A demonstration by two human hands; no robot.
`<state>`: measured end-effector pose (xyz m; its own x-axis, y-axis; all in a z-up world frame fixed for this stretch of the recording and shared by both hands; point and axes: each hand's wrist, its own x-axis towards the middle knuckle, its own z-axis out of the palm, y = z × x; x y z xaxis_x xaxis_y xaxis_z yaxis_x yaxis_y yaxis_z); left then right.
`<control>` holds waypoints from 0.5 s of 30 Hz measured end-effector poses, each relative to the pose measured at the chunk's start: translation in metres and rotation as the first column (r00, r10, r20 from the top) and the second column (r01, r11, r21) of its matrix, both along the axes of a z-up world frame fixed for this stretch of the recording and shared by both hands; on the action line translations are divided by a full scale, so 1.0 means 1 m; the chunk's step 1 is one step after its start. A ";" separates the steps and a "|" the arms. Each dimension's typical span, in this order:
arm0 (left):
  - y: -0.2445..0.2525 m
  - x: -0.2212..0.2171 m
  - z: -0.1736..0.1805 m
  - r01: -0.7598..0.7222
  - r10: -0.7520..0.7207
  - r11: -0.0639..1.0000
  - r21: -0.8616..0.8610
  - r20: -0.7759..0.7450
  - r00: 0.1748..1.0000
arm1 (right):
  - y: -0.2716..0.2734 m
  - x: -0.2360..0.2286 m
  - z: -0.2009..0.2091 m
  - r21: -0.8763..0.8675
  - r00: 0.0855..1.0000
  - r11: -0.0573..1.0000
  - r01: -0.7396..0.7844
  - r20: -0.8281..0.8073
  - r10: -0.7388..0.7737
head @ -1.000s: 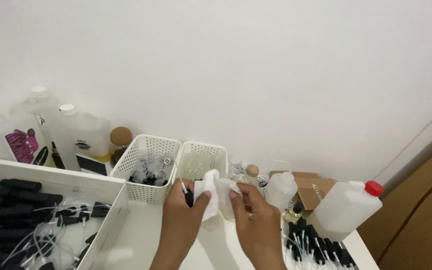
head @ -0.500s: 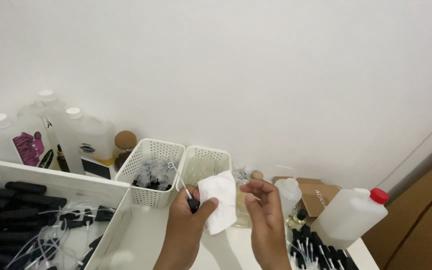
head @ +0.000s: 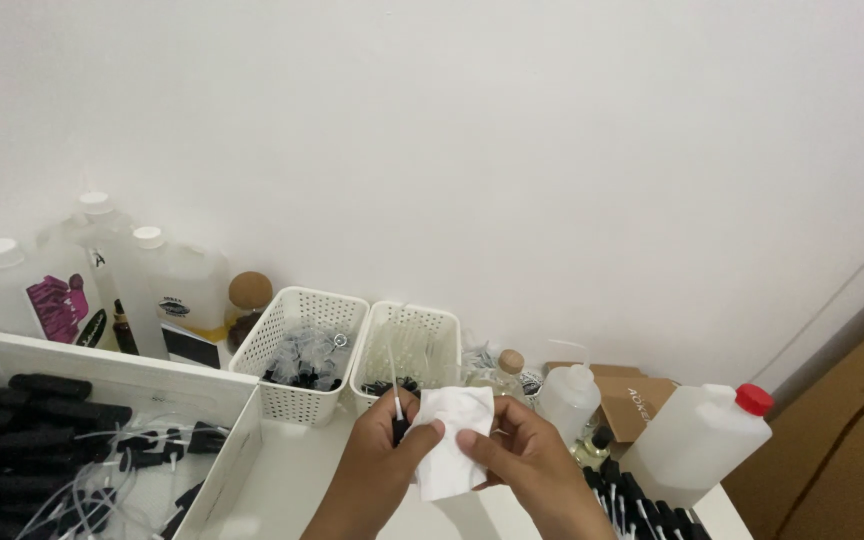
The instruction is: Clean small black sprayer components using a white cloth
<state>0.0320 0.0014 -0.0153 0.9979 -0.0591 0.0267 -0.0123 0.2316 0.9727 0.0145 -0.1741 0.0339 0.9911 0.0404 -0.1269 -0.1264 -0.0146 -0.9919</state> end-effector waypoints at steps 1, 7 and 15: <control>0.002 -0.001 0.005 -0.001 0.001 1.000 0.000 0.003 1.000 | 0.000 0.001 0.001 0.000 1.000 1.000 -0.001 0.003 0.001; 0.002 0.010 -0.008 -0.163 0.164 0.986 0.013 -0.018 0.986 | 0.003 0.006 -0.004 -0.045 0.968 0.969 0.244 0.069 -0.240; -0.010 0.007 -0.005 -0.326 0.328 0.944 0.040 -0.038 0.944 | 0.017 0.003 0.001 -0.297 0.892 0.844 0.447 0.213 -0.398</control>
<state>0.0395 -0.0088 -0.0203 0.9625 0.2707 -0.0141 -0.0391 0.1899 0.9810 0.0176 -0.1568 0.0346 0.9104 -0.4057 0.0811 -0.0582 -0.3198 -0.9457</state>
